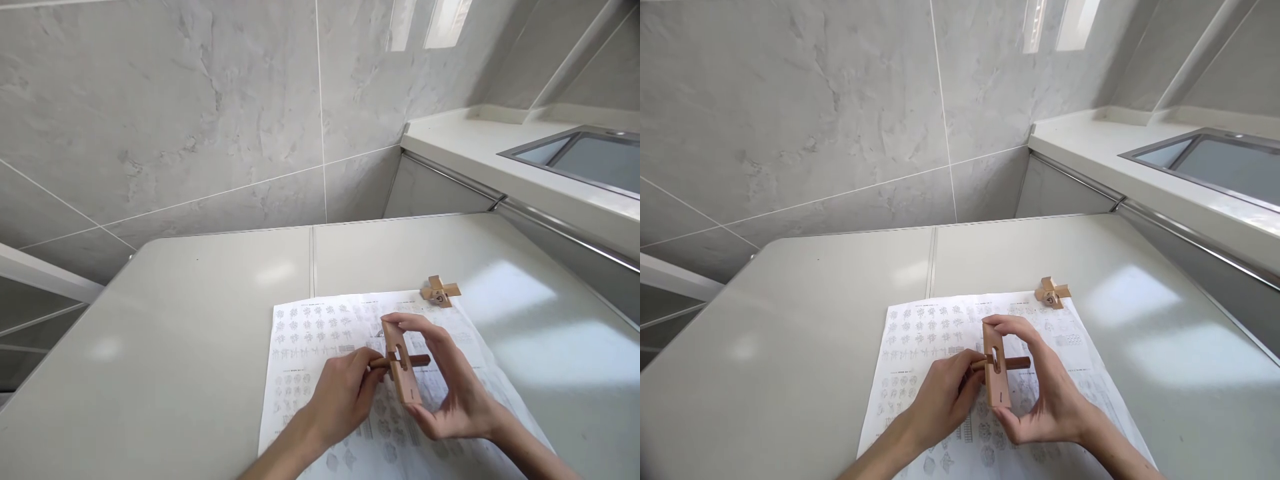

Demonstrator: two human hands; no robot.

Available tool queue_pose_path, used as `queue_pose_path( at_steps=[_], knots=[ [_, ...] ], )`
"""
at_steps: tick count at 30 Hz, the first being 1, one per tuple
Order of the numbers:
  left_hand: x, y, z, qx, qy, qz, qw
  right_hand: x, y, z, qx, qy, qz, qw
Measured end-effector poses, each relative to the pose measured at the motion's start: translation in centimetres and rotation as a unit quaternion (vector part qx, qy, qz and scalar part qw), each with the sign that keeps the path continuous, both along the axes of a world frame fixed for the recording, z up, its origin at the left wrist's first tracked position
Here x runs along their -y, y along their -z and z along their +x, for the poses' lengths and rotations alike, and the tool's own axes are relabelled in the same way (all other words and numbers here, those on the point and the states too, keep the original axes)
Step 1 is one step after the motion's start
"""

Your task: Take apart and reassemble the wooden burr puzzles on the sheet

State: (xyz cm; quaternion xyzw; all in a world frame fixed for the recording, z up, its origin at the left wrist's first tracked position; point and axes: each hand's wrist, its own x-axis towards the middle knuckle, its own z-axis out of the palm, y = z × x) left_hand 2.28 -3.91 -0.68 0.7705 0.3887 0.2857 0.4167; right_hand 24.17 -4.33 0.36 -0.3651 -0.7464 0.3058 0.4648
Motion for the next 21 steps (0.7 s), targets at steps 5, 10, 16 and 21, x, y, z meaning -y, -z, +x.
queue_pose_path(
  at_steps=[5,10,16,21],
  knots=[
    [0.0,0.0,0.1,-0.018,0.008,0.037,0.999,0.2,0.0,0.0,0.016,-0.020,-0.016,1.000],
    [0.0,0.3,0.1,-0.022,0.010,0.050,0.998,0.2,0.3,0.2,0.012,-0.038,-0.030,0.999],
    [0.1,0.5,0.2,-0.012,0.001,0.046,0.999,0.1,0.6,0.7,0.000,-0.036,-0.055,0.998],
    [0.0,0.5,0.1,-0.003,-0.003,0.026,1.000,0.0,0.5,1.0,0.021,-0.040,-0.075,0.996]
  ],
)
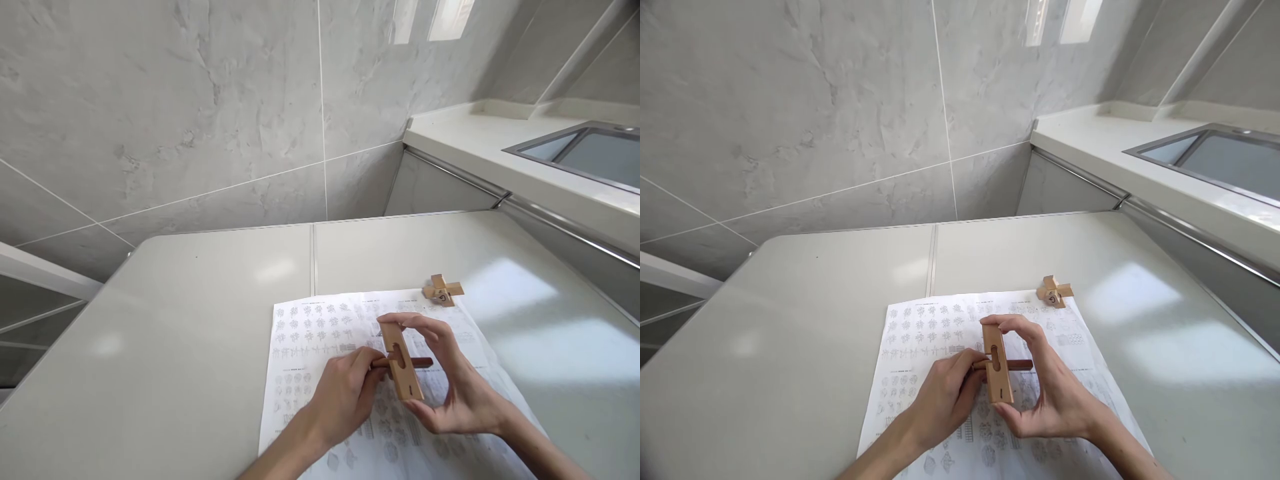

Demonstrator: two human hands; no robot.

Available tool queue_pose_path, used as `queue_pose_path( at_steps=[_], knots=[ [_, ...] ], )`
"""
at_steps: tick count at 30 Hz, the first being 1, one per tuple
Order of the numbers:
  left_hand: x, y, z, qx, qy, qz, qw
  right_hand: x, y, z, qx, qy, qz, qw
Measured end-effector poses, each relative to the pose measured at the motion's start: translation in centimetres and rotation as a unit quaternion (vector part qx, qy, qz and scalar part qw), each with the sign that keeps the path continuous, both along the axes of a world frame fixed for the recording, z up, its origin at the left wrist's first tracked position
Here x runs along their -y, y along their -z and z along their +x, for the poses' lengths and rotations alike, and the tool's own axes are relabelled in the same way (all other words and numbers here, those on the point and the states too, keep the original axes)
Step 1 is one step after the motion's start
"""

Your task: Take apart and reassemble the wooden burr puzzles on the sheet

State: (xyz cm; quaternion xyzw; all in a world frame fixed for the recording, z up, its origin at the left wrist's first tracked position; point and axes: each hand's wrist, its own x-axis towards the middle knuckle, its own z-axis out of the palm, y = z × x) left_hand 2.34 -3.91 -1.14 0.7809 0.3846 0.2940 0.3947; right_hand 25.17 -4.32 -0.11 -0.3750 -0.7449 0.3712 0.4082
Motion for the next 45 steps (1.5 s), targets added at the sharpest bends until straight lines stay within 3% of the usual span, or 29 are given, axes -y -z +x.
queue_pose_path(
  at_steps=[26,45],
  knots=[
    [0.0,-0.1,0.0,-0.006,-0.023,-0.103,0.994,-1.3,0.3,1.1,0.066,-0.062,-0.131,0.987],
    [-0.3,-0.4,-0.3,0.028,-0.018,-0.155,0.987,-1.8,0.2,3.0,0.114,-0.039,-0.126,0.985]
  ],
)
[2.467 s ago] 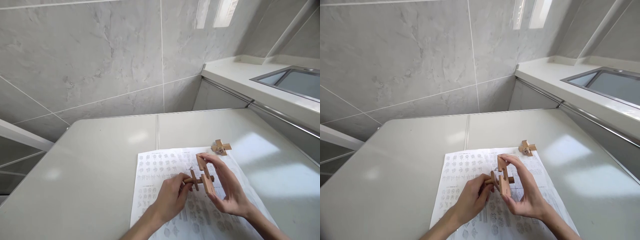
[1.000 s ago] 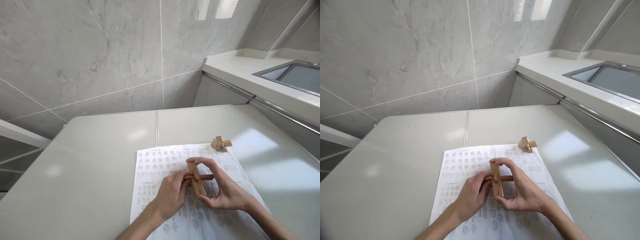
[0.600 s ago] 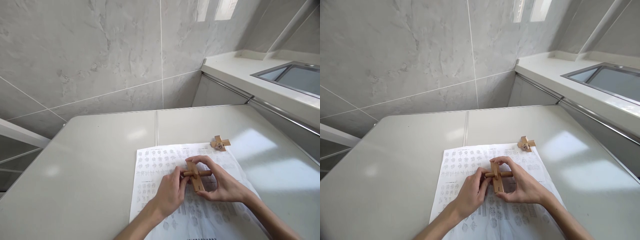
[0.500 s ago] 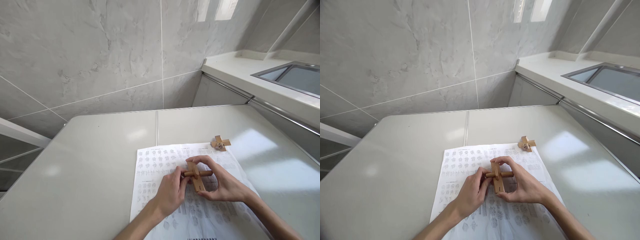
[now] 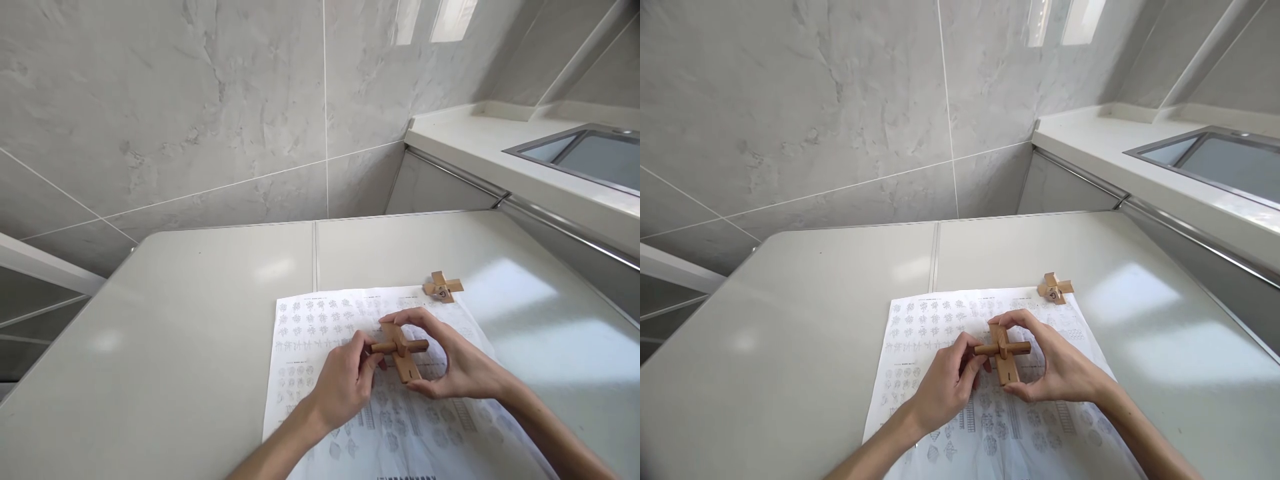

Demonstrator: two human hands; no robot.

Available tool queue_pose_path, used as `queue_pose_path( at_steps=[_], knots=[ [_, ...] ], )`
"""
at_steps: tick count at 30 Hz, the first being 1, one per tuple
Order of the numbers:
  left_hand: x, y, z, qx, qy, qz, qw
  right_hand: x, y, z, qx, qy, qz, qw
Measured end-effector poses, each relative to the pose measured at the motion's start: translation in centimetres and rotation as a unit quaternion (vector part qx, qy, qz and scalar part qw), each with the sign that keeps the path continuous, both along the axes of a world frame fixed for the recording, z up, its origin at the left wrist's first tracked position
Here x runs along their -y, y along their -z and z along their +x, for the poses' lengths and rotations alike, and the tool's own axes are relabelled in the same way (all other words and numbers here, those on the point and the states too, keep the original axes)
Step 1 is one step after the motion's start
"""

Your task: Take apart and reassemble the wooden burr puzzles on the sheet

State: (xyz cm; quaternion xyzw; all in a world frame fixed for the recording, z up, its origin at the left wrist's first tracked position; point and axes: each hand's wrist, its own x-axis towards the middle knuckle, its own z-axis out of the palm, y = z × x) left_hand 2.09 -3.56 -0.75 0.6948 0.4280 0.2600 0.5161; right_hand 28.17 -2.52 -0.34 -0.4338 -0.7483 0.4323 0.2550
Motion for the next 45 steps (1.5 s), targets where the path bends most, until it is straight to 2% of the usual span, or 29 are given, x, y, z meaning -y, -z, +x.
queue_pose_path(
  at_steps=[12,17,21,28,33,38,45],
  knots=[
    [0.2,0.1,-0.1,0.007,-0.006,-0.007,1.000,-0.2,-0.6,-0.4,-0.021,0.011,0.009,1.000],
    [0.2,-0.3,-0.2,0.015,-0.014,-0.018,1.000,-0.5,-1.1,0.6,0.009,0.065,0.081,0.995],
    [0.3,0.0,-0.3,0.005,-0.011,-0.009,1.000,0.2,-1.3,2.8,0.075,0.156,0.130,0.976],
    [0.3,0.8,-0.4,-0.006,-0.004,0.028,1.000,2.2,-0.7,6.6,0.225,0.262,0.141,0.928],
    [0.2,0.7,-0.4,-0.006,0.003,0.039,0.999,2.6,-1.0,7.2,0.258,0.307,0.156,0.903],
    [0.1,0.7,-0.4,-0.009,0.005,0.050,0.999,2.2,-1.2,7.1,0.293,0.322,0.156,0.887],
    [0.2,0.8,-0.4,-0.014,0.004,0.064,0.998,1.8,0.0,7.1,0.339,0.344,0.122,0.867]
  ],
)
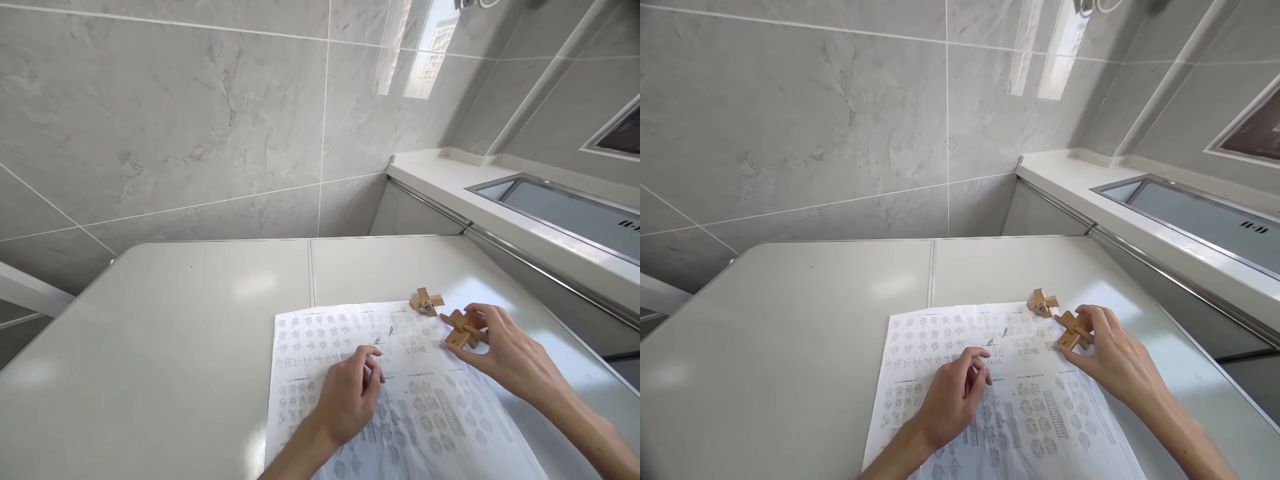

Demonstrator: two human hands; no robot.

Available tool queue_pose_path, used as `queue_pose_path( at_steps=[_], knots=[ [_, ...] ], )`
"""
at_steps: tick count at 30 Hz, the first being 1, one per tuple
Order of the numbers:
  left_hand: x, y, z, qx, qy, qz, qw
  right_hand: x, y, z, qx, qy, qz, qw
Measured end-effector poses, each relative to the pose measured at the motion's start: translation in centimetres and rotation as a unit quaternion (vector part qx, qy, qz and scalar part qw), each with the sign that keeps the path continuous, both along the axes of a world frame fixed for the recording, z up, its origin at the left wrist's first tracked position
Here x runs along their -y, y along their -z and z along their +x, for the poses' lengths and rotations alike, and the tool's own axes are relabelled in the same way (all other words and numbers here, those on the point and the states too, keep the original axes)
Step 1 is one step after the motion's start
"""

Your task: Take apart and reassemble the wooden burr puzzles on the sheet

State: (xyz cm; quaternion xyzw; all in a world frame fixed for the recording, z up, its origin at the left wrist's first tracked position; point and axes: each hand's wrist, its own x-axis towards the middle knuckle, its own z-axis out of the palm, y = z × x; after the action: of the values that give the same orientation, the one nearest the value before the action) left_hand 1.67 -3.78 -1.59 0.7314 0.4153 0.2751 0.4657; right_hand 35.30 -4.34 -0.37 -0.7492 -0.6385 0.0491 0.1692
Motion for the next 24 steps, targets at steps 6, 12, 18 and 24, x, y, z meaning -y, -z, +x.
queue_pose_path(
  at_steps=[6,12,18,24],
  knots=[
    [0.1,0.1,0.0,-0.002,0.000,0.008,1.000,-0.3,0.8,-0.5,0.018,0.053,-0.010,0.998],
    [0.0,0.0,0.1,-0.007,0.003,0.006,1.000,-0.6,1.2,-1.5,0.034,0.064,-0.008,0.997],
    [-0.1,0.0,0.0,-0.010,0.006,-0.002,1.000,0.2,2.5,-1.6,0.040,0.035,0.024,0.998],
    [-0.1,-0.3,0.0,-0.016,0.003,-0.016,1.000,1.2,1.2,-2.7,0.070,0.007,0.126,0.990]
  ],
)
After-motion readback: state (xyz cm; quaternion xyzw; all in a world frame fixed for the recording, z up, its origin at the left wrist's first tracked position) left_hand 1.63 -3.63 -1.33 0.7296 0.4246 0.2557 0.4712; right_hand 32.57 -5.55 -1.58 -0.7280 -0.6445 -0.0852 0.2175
